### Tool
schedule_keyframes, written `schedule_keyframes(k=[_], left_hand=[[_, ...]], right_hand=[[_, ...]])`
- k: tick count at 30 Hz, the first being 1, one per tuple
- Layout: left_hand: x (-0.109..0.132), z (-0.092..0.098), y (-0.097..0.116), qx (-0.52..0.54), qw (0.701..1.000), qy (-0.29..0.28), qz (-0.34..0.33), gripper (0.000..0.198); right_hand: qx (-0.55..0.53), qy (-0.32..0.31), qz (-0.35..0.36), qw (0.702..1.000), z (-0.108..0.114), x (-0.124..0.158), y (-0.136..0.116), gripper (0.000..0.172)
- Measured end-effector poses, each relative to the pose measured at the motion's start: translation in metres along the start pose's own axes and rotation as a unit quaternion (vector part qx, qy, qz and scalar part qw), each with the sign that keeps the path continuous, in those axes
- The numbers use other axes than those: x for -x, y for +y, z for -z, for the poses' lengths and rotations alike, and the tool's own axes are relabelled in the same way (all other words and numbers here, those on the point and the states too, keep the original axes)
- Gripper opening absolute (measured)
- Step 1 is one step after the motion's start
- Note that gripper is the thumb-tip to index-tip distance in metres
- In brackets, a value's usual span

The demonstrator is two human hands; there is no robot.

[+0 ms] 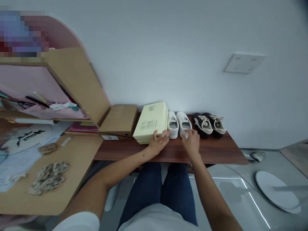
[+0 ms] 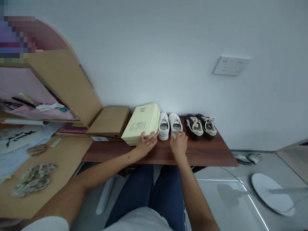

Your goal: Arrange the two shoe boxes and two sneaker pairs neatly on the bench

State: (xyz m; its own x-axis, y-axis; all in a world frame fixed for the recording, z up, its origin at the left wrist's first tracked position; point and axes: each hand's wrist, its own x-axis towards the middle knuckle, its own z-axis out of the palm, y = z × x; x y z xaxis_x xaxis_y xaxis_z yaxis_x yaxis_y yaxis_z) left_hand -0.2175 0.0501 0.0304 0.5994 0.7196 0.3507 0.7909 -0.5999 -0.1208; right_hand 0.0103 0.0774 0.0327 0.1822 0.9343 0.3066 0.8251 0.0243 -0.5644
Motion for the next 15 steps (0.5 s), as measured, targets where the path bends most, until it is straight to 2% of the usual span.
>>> schedule_keyframes(k=[2,4,6,9,11,13,15], left_hand=[[-0.004,0.003,0.008,0.041,0.999,-0.023,0.017,0.046],[-0.022,0.005,0.023,0.087,0.995,-0.033,0.037,0.044],[-0.053,0.006,0.041,0.133,0.986,-0.046,0.087,0.047],[-0.105,0.006,0.060,0.191,0.950,-0.097,0.227,0.058],[-0.132,0.005,0.061,0.219,0.913,-0.135,0.316,0.045],[-0.145,0.002,0.056,0.245,0.892,-0.117,0.360,0.033],[-0.147,-0.002,0.050,0.282,0.875,-0.040,0.392,0.027]], right_hand=[[0.042,0.017,0.019,0.999,0.003,-0.023,0.010,0.046],[0.053,-0.030,0.005,0.998,-0.002,-0.040,0.014,0.048],[0.040,-0.073,-0.026,0.996,-0.007,-0.049,0.016,0.042],[-0.015,-0.050,-0.071,0.996,-0.009,-0.051,0.022,0.032],[-0.082,-0.011,-0.113,0.990,-0.004,-0.047,0.034,0.031],[-0.197,0.019,-0.167,0.966,0.004,-0.041,0.050,0.038],[-0.341,0.025,-0.212,0.916,0.010,-0.033,0.069,0.046]])
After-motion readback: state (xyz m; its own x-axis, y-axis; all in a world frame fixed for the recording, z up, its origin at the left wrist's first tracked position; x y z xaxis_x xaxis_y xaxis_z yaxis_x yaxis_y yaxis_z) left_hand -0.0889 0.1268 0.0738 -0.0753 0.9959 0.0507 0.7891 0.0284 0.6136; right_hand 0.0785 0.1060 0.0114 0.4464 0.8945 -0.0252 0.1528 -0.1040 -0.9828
